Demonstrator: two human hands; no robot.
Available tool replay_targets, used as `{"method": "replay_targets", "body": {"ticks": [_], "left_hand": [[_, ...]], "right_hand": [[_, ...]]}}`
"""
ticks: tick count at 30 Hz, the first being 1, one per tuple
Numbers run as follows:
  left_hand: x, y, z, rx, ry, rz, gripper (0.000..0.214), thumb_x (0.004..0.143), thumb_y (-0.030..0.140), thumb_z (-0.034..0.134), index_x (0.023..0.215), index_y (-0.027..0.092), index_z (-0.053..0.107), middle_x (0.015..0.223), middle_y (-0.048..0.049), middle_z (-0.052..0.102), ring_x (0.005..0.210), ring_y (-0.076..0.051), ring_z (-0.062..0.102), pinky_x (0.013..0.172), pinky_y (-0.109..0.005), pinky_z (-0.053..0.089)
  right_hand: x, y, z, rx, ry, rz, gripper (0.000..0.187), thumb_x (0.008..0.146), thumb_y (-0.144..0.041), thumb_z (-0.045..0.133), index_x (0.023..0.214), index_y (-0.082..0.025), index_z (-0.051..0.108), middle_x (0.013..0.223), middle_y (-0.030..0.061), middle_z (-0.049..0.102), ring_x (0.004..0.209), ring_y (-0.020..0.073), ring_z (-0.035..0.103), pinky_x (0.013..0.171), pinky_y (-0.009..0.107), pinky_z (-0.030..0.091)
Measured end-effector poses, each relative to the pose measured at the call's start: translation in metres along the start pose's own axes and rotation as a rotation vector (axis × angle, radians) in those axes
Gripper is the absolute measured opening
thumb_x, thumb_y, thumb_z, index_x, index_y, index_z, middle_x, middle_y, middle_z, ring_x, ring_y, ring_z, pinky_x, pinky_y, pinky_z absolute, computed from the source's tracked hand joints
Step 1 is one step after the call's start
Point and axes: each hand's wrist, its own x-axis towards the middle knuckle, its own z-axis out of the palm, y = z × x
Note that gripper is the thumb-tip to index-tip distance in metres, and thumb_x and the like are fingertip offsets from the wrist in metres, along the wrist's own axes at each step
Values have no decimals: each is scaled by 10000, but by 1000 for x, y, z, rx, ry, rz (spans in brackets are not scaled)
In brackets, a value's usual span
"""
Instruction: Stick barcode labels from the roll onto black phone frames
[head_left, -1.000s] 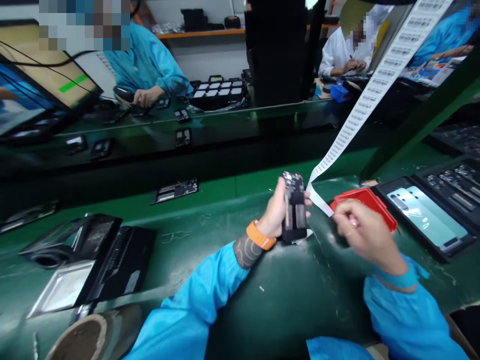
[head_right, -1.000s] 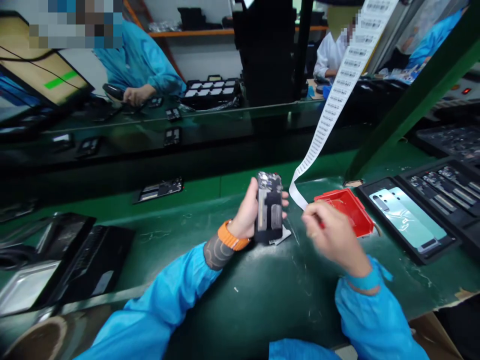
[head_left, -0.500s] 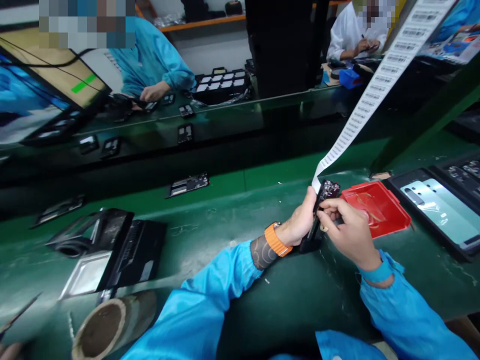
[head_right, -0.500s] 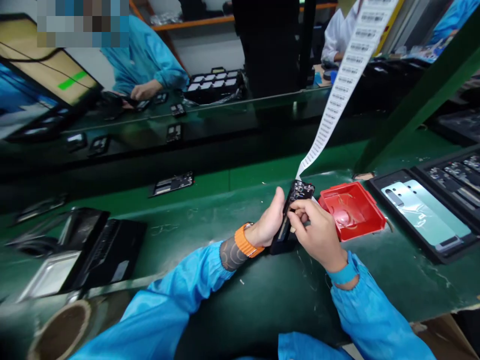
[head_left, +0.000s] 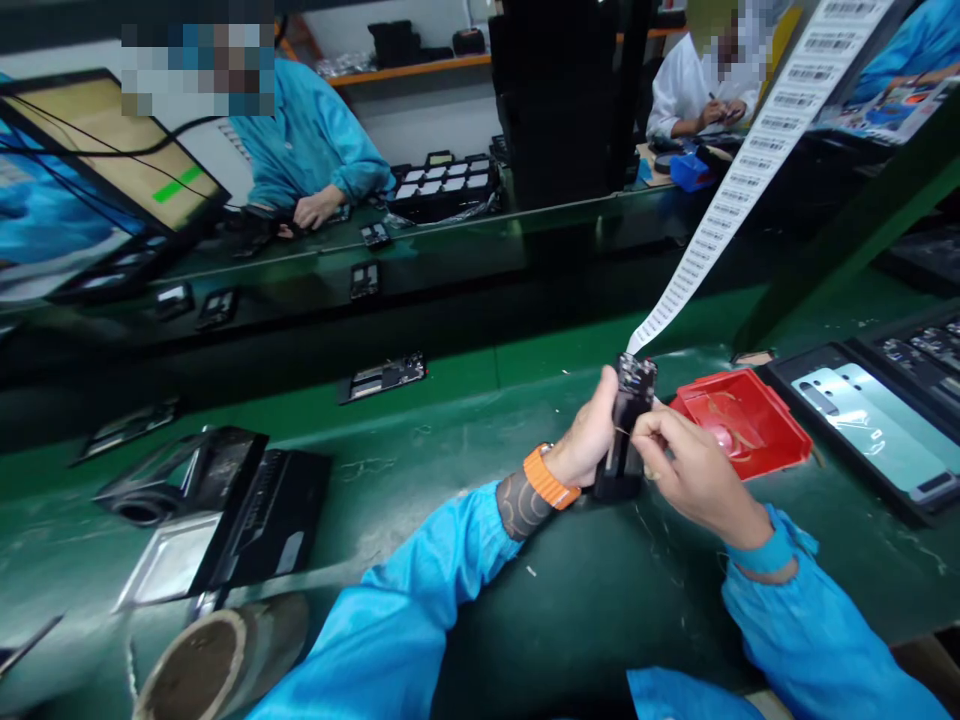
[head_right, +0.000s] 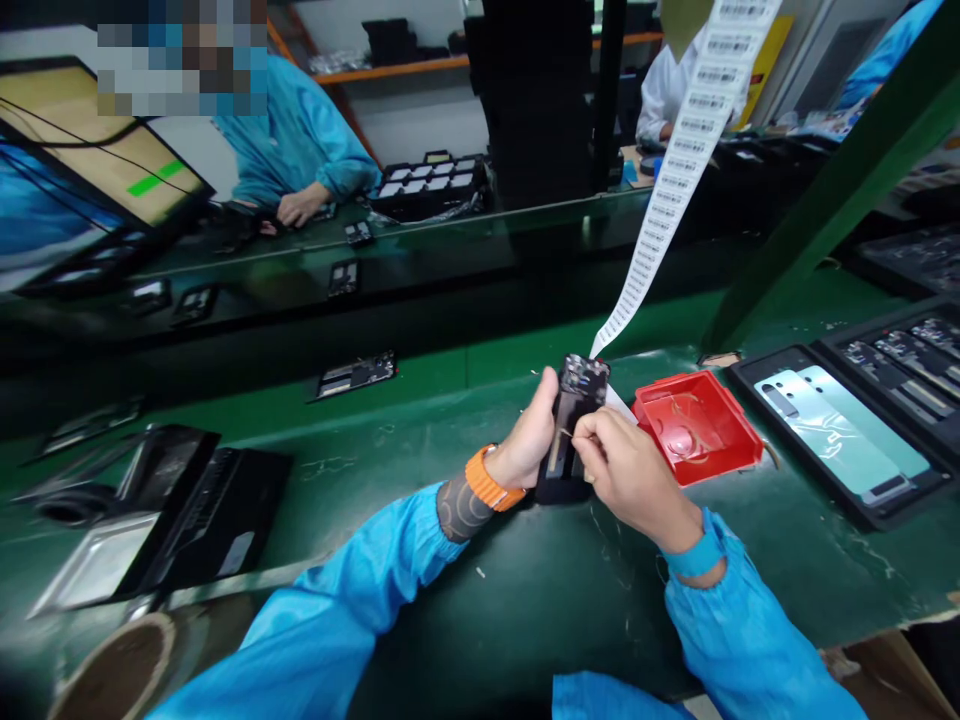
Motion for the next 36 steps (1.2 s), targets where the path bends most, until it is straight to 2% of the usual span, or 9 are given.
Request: {"method": "replay_targets", "body": {"ticks": [5,9,12,15,18,20,24,30,36], "left_hand": [[37,69,-30,24,6,163,725,964,731,347,1116,119,703,874,-116,744,624,-187,705,601,-282,572],[79,99,-42,177,-255,-124,777,996,695,242,1255,85,648,841,-177,746,625,-257,727,583,-349,583],[100,97,-40,202,-335,-216,772,1034,608,149,1291,39,604,811,-193,736,645,-263,730,604,-370,592],[101,89,-37,168,-406,-241,720,1059,523,118,1319,29,572,822,-189,731,716,-264,738,651,-392,602],[80,76,-37,88,-526,-232,660,1058,536,221,1384,58,539,916,-186,740,786,-271,746,707,-406,604],[60,62,-39,31,-586,-235,654,1034,573,329,1420,82,522,978,-186,741,818,-282,749,732,-407,599],[18,33,-42,-87,-610,-245,715,936,639,527,1410,104,541,1075,-195,730,883,-307,746,780,-411,583],[-14,25,-36,-68,-632,-184,740,816,685,658,1266,98,617,1053,-204,731,857,-326,744,745,-410,583],[-20,33,-29,183,-546,20,771,749,708,734,1221,105,643,1013,-217,742,771,-297,749,690,-387,599]], "right_hand": [[-7,60,-53,-312,201,297,50,905,-252,568,858,-237,581,744,50,668,650,205,605,607,328,397],[-9,112,-59,-578,39,392,270,908,-312,480,665,-229,561,661,97,631,631,244,560,632,381,378],[-9,127,-50,-640,75,352,306,898,-370,484,657,-223,601,734,118,658,715,272,583,701,410,425],[-8,116,-44,-580,253,319,177,858,-318,526,793,-206,647,856,126,697,814,293,621,765,445,480],[-4,82,-33,-372,553,251,119,900,-288,559,917,-205,643,943,112,701,902,279,663,825,450,533],[0,55,-21,-256,628,139,106,911,-283,606,976,-210,648,1010,114,694,985,277,674,880,460,551],[6,21,1,-163,511,27,161,921,-217,627,1075,-208,672,1136,127,703,1083,274,678,924,456,572],[0,17,4,-43,389,-65,163,919,-151,615,1043,-225,691,1059,80,749,1009,237,714,893,396,582],[-3,22,6,342,259,245,200,944,-260,616,1138,-216,640,1070,92,727,983,226,718,858,390,593]]}}
